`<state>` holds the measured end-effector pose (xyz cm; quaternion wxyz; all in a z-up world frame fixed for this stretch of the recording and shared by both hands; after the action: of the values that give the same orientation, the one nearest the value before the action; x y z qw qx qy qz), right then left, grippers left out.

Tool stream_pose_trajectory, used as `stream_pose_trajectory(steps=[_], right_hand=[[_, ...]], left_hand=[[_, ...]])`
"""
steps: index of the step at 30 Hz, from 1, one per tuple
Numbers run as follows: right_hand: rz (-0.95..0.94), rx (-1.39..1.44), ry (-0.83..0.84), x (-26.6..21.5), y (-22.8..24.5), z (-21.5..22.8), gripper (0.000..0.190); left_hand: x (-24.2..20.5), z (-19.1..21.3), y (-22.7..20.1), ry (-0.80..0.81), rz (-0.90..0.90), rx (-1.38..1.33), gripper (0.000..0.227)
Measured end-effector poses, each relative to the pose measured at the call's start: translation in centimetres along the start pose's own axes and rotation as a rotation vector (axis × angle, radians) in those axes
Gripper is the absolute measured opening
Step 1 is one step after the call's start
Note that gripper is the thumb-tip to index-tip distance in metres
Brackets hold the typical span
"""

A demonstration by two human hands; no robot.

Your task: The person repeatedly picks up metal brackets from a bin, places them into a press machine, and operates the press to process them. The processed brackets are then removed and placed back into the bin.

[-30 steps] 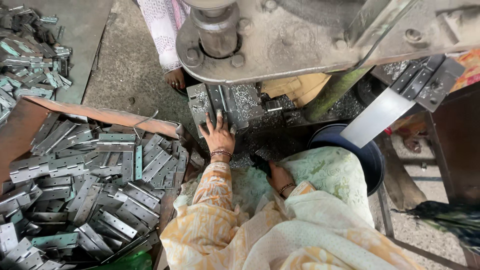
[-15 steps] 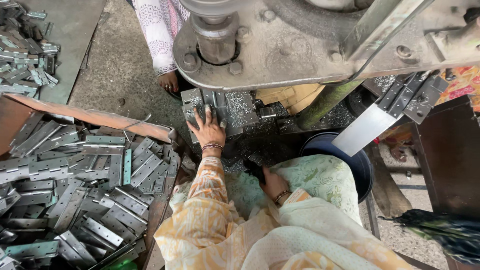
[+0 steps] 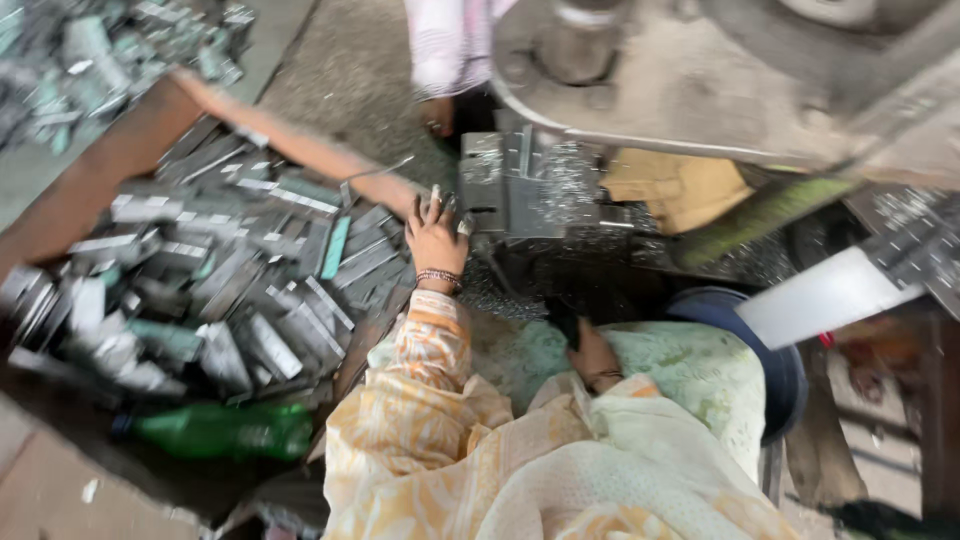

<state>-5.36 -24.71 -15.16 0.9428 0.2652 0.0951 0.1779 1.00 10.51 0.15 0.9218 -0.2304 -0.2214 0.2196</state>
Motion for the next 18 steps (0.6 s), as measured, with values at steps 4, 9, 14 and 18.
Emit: stream_pose_trajectory(steps=[4,9,14,18], right_hand=[[0.155,0.301,0.073,0.4,-0.7,3.6,0.079],[-0.061,1.151,0.308,-0.9,-0.3,6.7,0.080],[0.064,1.332,0.353,-1.0,1.8,6.9,0.083],[0.099,1.383,0.360,-1.1,1.1,6.4,0.085]], left_hand=[[0.2,2.4,9.1,-0.054,0.126,-0.110,0.048],[-2.6,3.1,21.0,-0.048,0.394,0.187,0.047],[-4.3,0.8,26.7,0.035,0.486,0.341,0.062],[-1.9,-1.5,27.2,0.076,0.378,0.417,0.072]])
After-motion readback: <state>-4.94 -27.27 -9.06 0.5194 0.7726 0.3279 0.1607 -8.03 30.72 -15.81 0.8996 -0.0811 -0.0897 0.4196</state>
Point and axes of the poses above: each hand's wrist, its own x-axis towards the middle knuckle, its own z-axis out of the back of the hand, y = z × x, the point moved 4 cm from there along x, towards the middle knuckle, and after that the axes turned 12 degrees about z, right-handed, at the moved point
